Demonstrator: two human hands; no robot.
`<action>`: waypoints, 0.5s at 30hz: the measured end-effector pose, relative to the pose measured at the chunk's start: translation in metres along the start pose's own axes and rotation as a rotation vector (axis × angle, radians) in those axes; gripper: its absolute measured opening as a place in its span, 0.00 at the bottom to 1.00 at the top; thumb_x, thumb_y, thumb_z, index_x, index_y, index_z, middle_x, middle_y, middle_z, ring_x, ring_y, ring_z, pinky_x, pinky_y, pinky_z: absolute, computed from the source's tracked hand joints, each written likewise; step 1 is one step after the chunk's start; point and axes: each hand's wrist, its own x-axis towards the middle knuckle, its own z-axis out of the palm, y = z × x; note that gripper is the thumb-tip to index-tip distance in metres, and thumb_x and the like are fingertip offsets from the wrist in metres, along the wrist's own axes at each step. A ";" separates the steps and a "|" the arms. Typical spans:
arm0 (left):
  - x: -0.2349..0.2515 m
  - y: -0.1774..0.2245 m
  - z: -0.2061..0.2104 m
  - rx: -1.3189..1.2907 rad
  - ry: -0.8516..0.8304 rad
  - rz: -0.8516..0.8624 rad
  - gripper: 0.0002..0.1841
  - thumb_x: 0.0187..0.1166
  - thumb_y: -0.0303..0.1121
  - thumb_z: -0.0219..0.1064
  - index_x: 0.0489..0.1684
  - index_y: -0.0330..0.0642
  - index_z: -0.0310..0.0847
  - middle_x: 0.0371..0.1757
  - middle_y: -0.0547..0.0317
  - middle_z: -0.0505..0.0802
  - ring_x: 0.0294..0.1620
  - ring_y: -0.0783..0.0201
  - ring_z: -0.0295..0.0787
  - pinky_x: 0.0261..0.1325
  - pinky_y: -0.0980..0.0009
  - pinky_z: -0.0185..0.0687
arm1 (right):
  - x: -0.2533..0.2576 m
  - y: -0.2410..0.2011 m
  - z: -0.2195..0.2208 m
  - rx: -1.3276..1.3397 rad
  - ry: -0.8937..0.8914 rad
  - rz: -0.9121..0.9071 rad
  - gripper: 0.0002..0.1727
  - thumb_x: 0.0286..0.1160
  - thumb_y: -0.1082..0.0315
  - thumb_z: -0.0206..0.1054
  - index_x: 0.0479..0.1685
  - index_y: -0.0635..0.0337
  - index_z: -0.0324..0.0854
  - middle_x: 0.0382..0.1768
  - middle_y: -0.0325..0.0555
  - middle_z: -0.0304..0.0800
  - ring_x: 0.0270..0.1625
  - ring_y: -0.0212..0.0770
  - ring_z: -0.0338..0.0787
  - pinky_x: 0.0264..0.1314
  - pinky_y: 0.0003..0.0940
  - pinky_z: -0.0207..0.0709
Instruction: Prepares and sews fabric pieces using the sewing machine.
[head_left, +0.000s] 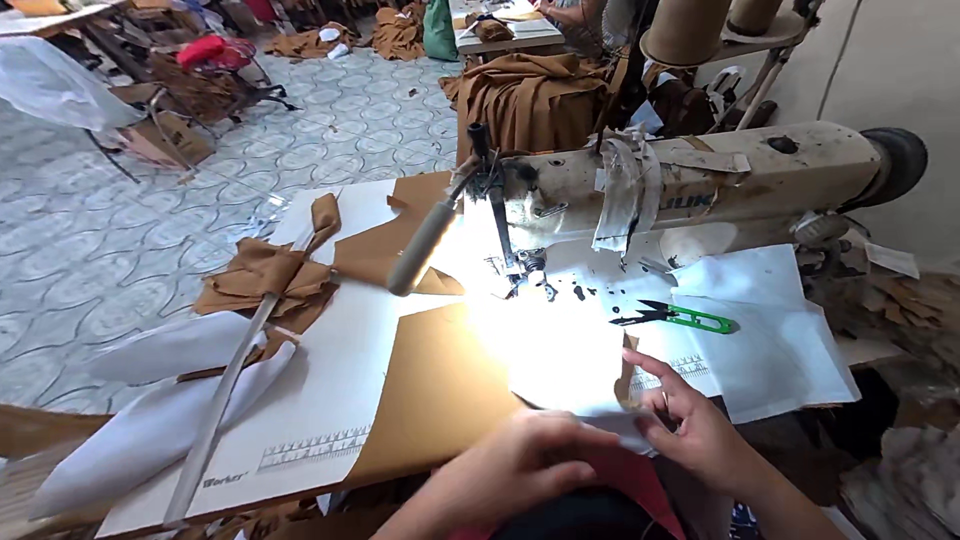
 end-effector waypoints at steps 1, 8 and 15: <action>-0.006 -0.004 -0.012 0.205 0.062 0.003 0.15 0.84 0.36 0.65 0.61 0.38 0.88 0.49 0.57 0.96 0.48 0.76 0.92 0.55 0.79 0.86 | -0.006 -0.002 -0.003 0.026 0.041 0.096 0.41 0.65 0.75 0.68 0.85 0.68 0.59 0.25 0.25 0.86 0.27 0.15 0.82 0.34 0.16 0.79; -0.034 -0.037 -0.077 0.843 0.312 -0.434 0.20 0.80 0.43 0.62 0.63 0.44 0.90 0.63 0.46 0.93 0.68 0.39 0.86 0.66 0.36 0.78 | -0.042 0.006 -0.020 -0.237 0.239 0.282 0.44 0.61 0.75 0.67 0.88 0.62 0.62 0.19 0.29 0.78 0.20 0.21 0.75 0.26 0.21 0.73; 0.006 -0.036 -0.109 0.800 0.243 -0.617 0.20 0.86 0.42 0.62 0.69 0.41 0.85 0.69 0.42 0.89 0.74 0.40 0.81 0.76 0.35 0.68 | -0.048 -0.006 -0.028 0.298 0.450 0.244 0.30 0.67 0.81 0.57 0.74 0.55 0.73 0.38 0.23 0.94 0.37 0.21 0.93 0.44 0.22 0.89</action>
